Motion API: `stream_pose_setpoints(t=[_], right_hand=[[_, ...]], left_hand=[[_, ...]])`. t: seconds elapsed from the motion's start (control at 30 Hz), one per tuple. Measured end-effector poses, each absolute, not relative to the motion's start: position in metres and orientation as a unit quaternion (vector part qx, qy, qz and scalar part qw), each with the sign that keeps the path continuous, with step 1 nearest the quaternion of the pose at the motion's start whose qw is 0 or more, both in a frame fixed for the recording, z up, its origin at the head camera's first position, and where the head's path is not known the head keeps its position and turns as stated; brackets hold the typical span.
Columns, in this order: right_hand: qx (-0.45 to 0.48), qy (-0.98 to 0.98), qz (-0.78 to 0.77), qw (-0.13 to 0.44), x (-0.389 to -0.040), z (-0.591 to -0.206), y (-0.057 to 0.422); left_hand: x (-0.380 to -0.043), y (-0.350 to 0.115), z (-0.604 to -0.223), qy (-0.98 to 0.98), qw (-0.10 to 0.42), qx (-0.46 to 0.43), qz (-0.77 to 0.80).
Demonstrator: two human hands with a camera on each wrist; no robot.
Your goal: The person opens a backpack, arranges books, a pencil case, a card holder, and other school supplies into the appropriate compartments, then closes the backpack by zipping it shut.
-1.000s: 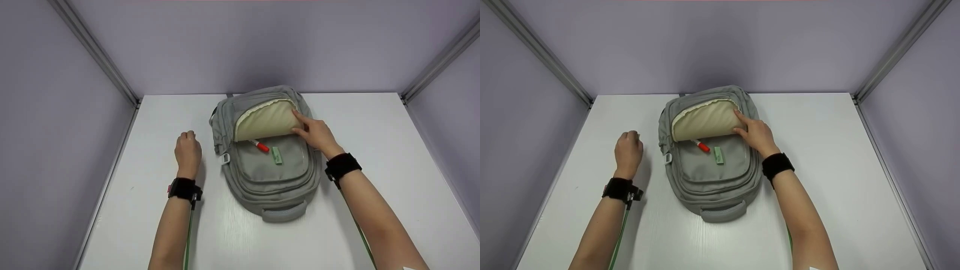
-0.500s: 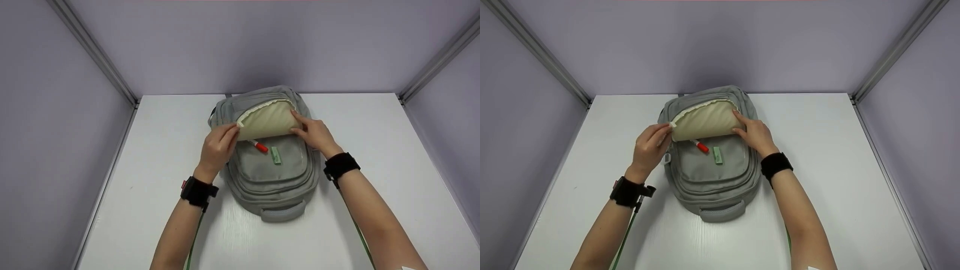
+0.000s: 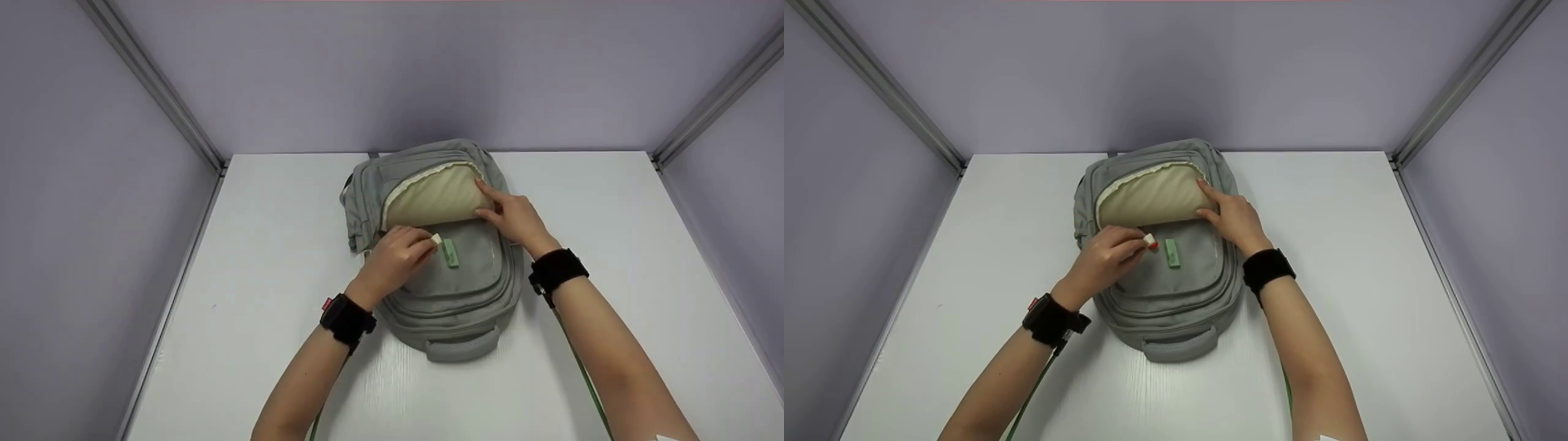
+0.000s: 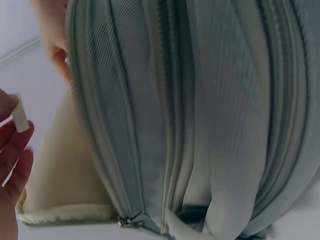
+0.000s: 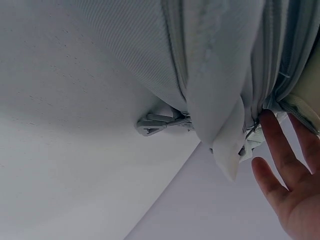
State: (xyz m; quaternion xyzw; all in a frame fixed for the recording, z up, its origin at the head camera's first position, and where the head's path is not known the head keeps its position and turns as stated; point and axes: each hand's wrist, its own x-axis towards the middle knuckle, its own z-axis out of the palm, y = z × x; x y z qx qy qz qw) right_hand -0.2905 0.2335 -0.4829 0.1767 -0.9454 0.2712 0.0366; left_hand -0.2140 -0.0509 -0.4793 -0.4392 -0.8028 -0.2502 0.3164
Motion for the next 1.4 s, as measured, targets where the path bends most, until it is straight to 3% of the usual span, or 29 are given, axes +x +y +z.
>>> stream_pose_setpoints(t=[0.37, 0.53, 0.87, 1.17, 1.4], right_hand=[[0.169, -0.943, 0.286, 0.025, -0.290, -0.482, 0.234], [0.176, -0.940, 0.289, 0.033, -0.290, -0.484, 0.234], [0.173, -0.940, 0.293, 0.016, -0.289, -0.485, 0.233], [0.169, -0.934, 0.313, 0.009, -0.289, -0.485, 0.233], [0.180, -0.923, 0.336, -0.046, -0.283, -0.482, 0.239]], left_hand=[[-0.213, -0.036, -0.503, -0.826, 0.248, -0.466, -0.200], [-0.215, -0.039, -0.512, -0.836, 0.241, -0.453, -0.196], [-0.219, -0.041, -0.511, -0.818, 0.296, -0.448, -0.206], [-0.222, -0.049, -0.478, -0.799, 0.382, -0.405, -0.228], [-0.220, -0.052, -0.460, -0.781, 0.435, -0.360, -0.266]])
